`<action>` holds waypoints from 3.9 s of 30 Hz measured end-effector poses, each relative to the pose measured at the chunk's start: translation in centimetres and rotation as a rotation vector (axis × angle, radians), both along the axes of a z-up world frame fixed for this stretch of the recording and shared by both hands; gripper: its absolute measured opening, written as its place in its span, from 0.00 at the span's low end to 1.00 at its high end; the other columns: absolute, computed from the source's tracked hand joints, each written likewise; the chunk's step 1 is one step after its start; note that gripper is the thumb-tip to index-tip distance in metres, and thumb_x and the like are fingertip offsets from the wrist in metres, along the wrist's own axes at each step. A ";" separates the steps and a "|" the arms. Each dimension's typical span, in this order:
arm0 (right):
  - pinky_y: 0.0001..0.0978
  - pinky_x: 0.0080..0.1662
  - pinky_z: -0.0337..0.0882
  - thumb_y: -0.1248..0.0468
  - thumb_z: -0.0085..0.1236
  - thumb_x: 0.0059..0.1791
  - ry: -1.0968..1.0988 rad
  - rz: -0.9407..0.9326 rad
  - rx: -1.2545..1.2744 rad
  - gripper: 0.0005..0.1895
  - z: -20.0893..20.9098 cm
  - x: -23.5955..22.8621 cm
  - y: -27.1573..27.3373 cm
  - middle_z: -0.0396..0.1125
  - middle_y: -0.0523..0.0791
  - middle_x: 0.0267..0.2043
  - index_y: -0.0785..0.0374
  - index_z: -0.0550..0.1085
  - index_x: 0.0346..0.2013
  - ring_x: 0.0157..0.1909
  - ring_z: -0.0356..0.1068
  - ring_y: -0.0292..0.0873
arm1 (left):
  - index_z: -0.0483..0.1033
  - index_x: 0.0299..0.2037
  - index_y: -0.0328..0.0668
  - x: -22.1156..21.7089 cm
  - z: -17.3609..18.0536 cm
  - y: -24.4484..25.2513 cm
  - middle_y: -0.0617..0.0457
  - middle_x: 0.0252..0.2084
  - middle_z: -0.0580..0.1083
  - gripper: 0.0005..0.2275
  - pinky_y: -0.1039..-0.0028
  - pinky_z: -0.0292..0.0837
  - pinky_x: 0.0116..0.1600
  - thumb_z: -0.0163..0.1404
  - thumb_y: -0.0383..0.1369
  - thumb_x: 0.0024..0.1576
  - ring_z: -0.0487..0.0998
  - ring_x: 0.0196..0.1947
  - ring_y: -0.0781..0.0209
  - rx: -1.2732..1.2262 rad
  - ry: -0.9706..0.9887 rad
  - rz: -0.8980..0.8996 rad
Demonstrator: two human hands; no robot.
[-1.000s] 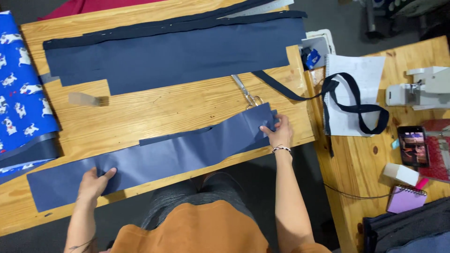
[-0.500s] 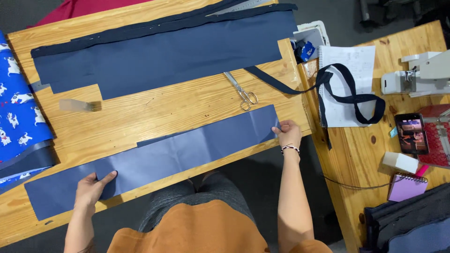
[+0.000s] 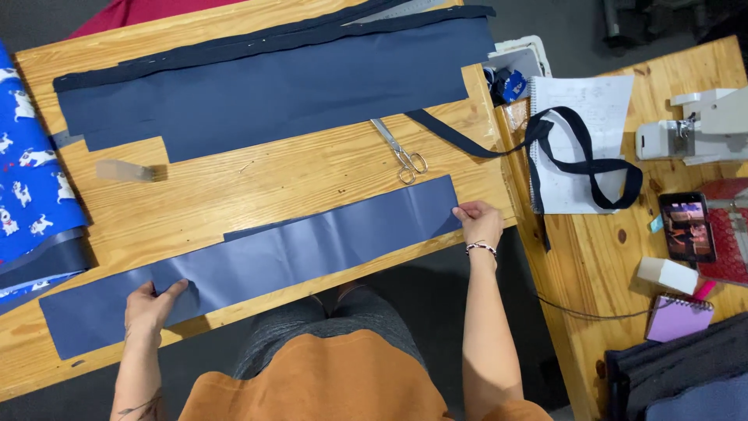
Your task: The person pins a long strip of dark blue fabric to a larger piece of fabric on a wooden table. They smooth the fabric, insert pins along the edge, and then fold the pinned strip over to align it with the main piece.
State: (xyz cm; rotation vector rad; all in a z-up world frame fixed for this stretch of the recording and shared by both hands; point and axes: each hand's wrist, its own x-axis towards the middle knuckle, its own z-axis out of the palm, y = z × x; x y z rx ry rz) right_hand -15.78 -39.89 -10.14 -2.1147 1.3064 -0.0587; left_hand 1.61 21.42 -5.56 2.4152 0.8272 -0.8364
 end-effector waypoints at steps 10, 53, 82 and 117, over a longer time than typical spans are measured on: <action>0.48 0.50 0.74 0.51 0.66 0.49 0.220 0.262 -0.395 0.10 0.0 3.7 3.3 0.77 0.42 0.39 0.48 0.81 0.42 0.46 0.76 0.51 | 0.79 0.46 0.37 -0.8 -2.3 0.5 0.40 0.41 0.78 0.18 0.57 0.70 0.55 0.68 0.36 0.50 0.77 0.49 0.40 0.233 -0.907 -0.314; 0.33 0.43 0.82 0.68 0.62 0.51 -0.737 -0.549 0.377 0.07 -4.7 -6.8 -1.0 0.74 0.49 0.39 0.63 0.79 0.44 0.38 0.75 0.40 | 0.78 0.50 0.55 -7.1 -0.4 -38.4 0.50 0.56 0.72 0.11 0.57 0.65 0.63 0.52 0.44 0.62 0.70 0.64 0.48 -0.464 -0.898 -1.523; 0.36 0.48 0.76 0.63 0.63 0.49 -0.243 0.165 -0.033 0.04 -1.2 -0.3 0.2 0.72 0.43 0.35 0.51 0.80 0.38 0.43 0.75 0.45 | 0.73 0.59 0.67 -1.8 -0.7 -32.7 0.64 0.48 0.66 0.35 0.65 0.66 0.56 0.67 0.55 0.37 0.69 0.51 0.61 -0.204 -0.494 -1.020; 0.25 0.41 0.80 0.71 0.60 0.51 -0.726 -0.473 0.504 0.05 -2.7 -3.0 -3.8 0.70 0.47 0.40 0.62 0.77 0.42 0.37 0.69 0.36 | 0.70 0.67 0.56 -6.4 -4.8 -44.3 0.43 0.70 0.64 0.24 0.51 0.47 0.76 0.50 0.49 0.62 0.62 0.72 0.45 -0.607 -1.006 -1.480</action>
